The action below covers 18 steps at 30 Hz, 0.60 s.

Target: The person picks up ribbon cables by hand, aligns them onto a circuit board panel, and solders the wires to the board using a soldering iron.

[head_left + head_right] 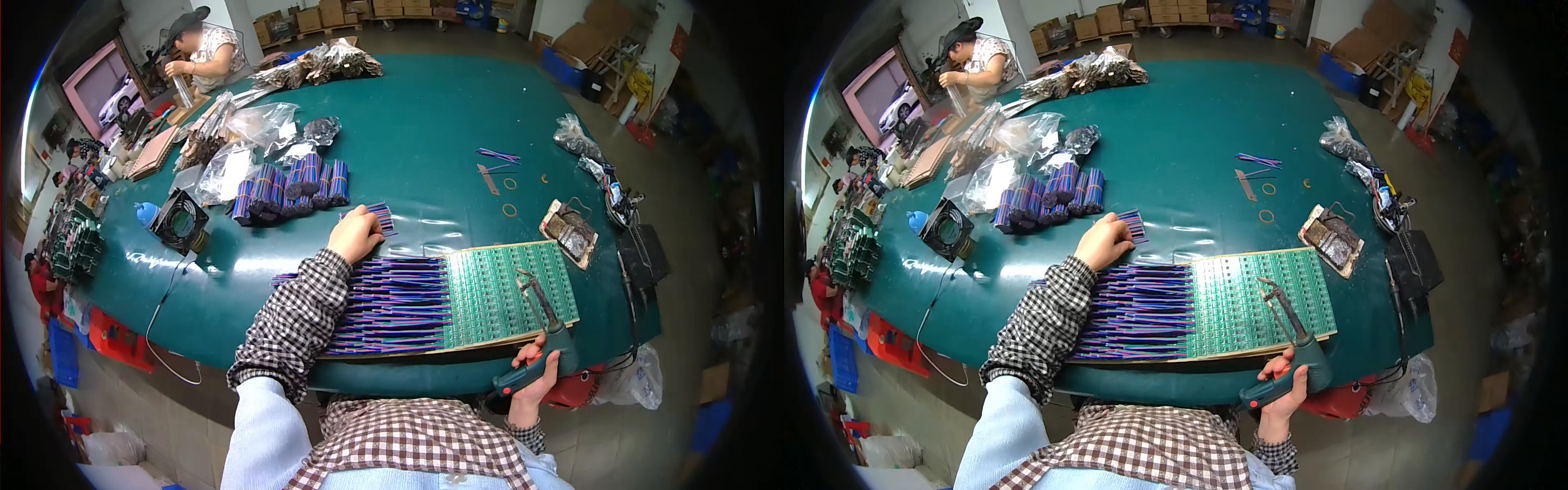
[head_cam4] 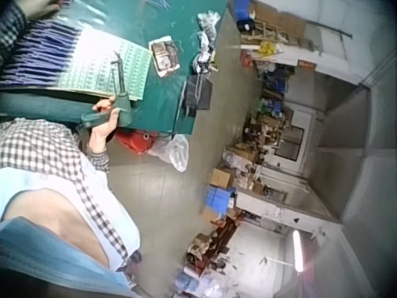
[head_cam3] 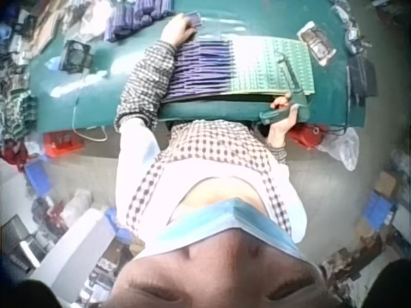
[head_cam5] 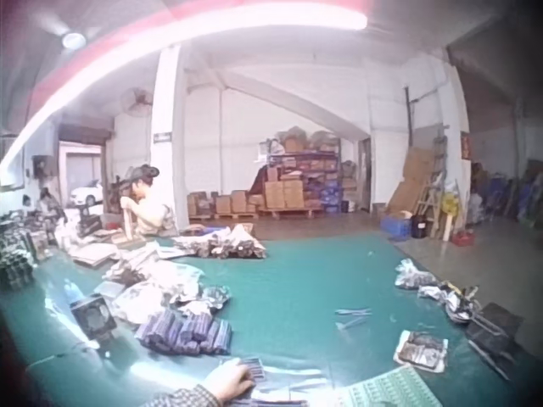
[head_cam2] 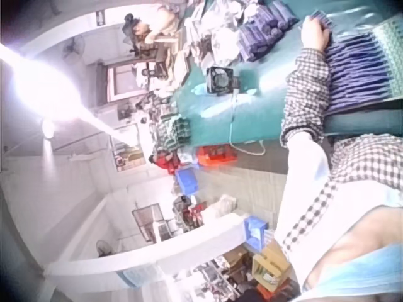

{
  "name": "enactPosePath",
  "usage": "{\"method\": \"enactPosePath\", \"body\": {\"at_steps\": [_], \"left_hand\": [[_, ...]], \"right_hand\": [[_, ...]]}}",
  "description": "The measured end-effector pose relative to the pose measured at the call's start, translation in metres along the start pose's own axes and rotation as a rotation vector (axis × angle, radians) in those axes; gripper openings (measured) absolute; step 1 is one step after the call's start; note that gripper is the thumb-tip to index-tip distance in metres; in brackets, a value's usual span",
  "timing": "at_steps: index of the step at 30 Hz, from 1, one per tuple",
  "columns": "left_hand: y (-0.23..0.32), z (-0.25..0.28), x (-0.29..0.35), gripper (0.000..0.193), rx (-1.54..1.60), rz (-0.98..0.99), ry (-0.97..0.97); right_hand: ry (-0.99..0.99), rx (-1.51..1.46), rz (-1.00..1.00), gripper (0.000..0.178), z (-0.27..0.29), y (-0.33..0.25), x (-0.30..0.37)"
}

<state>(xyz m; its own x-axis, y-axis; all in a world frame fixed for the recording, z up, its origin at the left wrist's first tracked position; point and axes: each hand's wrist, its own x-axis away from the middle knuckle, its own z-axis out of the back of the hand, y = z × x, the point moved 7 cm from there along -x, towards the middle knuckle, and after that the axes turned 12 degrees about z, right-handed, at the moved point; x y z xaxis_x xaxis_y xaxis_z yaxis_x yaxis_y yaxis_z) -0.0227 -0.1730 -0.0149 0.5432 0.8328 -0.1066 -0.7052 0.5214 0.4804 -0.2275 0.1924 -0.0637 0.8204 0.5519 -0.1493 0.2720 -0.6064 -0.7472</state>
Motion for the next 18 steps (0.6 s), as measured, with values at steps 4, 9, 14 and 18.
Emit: {"method": "enactPosePath", "body": {"at_steps": [4,9,14,18], "left_hand": [[0.000,-0.006,-0.002,0.013,-0.083,-0.041,0.032],[0.000,-0.008,0.005,0.010,-0.074,-0.094,0.129],[0.001,-0.011,0.000,0.016,-0.011,-0.075,0.056],[0.003,-0.014,0.004,0.012,-0.063,-0.185,0.149]], "right_hand": [[-0.016,0.065,0.016,0.047,-0.001,-0.001,0.001],[0.031,0.084,0.047,0.048,0.004,-0.001,0.002],[0.030,0.112,0.070,0.050,0.005,-0.003,0.003],[0.029,0.099,0.060,0.050,0.005,-0.003,0.002]]}}
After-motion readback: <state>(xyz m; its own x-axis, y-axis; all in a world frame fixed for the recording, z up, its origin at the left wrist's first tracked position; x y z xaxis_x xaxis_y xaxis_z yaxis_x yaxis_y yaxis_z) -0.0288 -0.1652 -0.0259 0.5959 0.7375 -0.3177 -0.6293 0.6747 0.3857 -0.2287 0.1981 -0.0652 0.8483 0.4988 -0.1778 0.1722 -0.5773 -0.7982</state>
